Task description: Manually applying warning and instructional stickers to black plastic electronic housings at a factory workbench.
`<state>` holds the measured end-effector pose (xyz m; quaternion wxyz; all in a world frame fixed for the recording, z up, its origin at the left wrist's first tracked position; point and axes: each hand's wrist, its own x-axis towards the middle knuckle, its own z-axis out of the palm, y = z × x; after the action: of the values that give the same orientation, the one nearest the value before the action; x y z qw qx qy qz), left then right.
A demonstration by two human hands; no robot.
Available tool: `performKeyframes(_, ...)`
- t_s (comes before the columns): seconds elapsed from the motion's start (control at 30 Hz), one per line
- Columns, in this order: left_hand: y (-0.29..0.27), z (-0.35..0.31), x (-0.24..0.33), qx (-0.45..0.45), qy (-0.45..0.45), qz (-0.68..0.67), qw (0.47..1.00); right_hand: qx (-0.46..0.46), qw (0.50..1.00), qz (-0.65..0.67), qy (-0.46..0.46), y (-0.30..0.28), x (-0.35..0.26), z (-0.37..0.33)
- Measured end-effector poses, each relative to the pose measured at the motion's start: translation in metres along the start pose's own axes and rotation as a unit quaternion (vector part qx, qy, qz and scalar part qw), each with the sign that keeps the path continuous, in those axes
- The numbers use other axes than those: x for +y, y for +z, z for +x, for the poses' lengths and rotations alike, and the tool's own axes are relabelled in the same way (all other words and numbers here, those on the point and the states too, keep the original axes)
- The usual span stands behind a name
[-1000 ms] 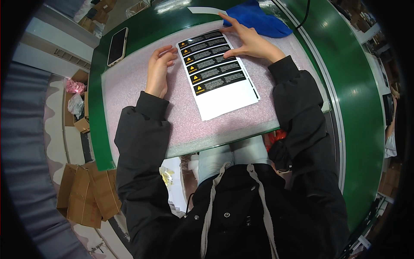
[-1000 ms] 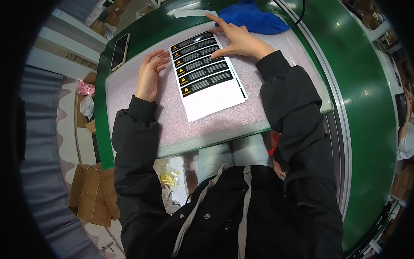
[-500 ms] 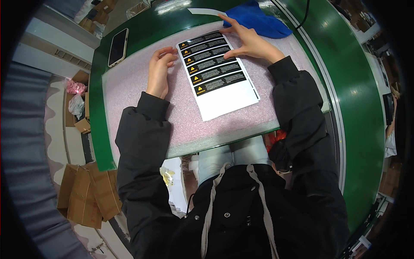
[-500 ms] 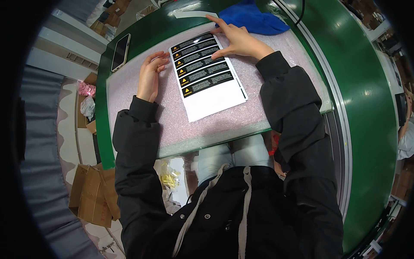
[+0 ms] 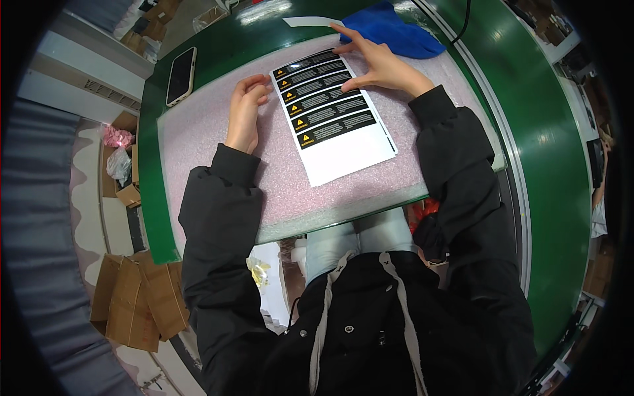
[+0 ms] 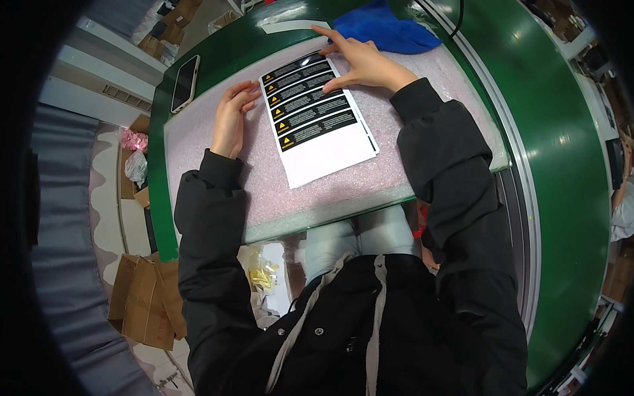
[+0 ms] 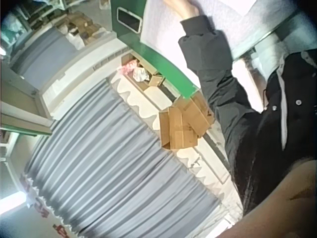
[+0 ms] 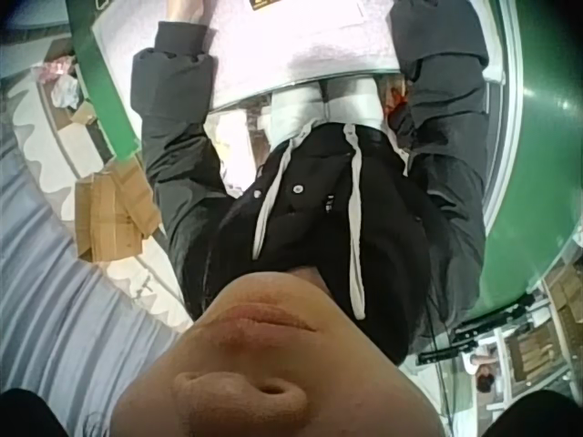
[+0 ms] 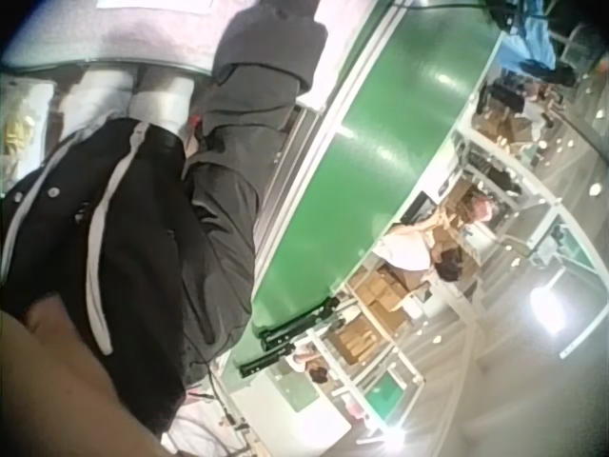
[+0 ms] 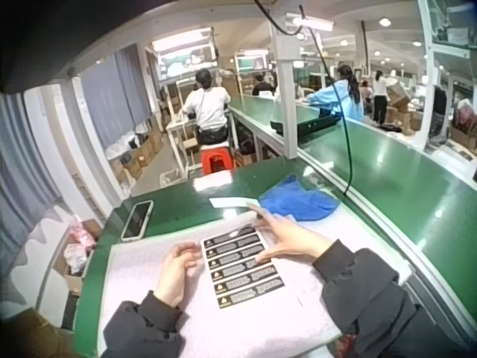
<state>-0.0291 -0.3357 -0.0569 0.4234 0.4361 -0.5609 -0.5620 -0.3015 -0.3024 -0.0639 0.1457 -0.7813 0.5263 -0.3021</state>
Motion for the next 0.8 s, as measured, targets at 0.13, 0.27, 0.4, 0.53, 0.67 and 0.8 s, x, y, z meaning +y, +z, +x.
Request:
performKeyframes(0.13, 0.0024, -0.0021, 0.0039, -0.007, 0.004, 0.046, 0.999, 0.002, 1.000, 0.006, -0.012, -0.0003, 0.0004, 0.0015)
performKeyframes(0.27, 0.0042, -0.0035, 0.0067, -0.014, -0.002, 0.066, 0.998, 0.008, 1.000, 0.001, -0.011, 0.0008, 0.0006, 0.0016)
performKeyframes(0.4, 0.0034, -0.0028, 0.0059, -0.017, -0.013, 0.055, 0.998, 0.009, 1.000, 0.000, -0.005, 0.0006, -0.0003, 0.0010)
performKeyframes(0.53, 0.0029, -0.0025, 0.0042, -0.012, -0.009, 0.011, 1.000, 0.007, 1.000, -0.002, 0.000, 0.0001, -0.0004, 0.0010)
performKeyframes(0.67, 0.0033, -0.0030, 0.0052, -0.011, -0.013, 0.002, 1.000, 0.013, 1.000, -0.006, -0.015, 0.0014, 0.0015, 0.0020)
performKeyframes(0.8, 0.0032, -0.0035, 0.0062, -0.009, -0.017, 0.004, 1.000, 0.019, 1.000, -0.014, -0.020, 0.0026, 0.0038, 0.0019)
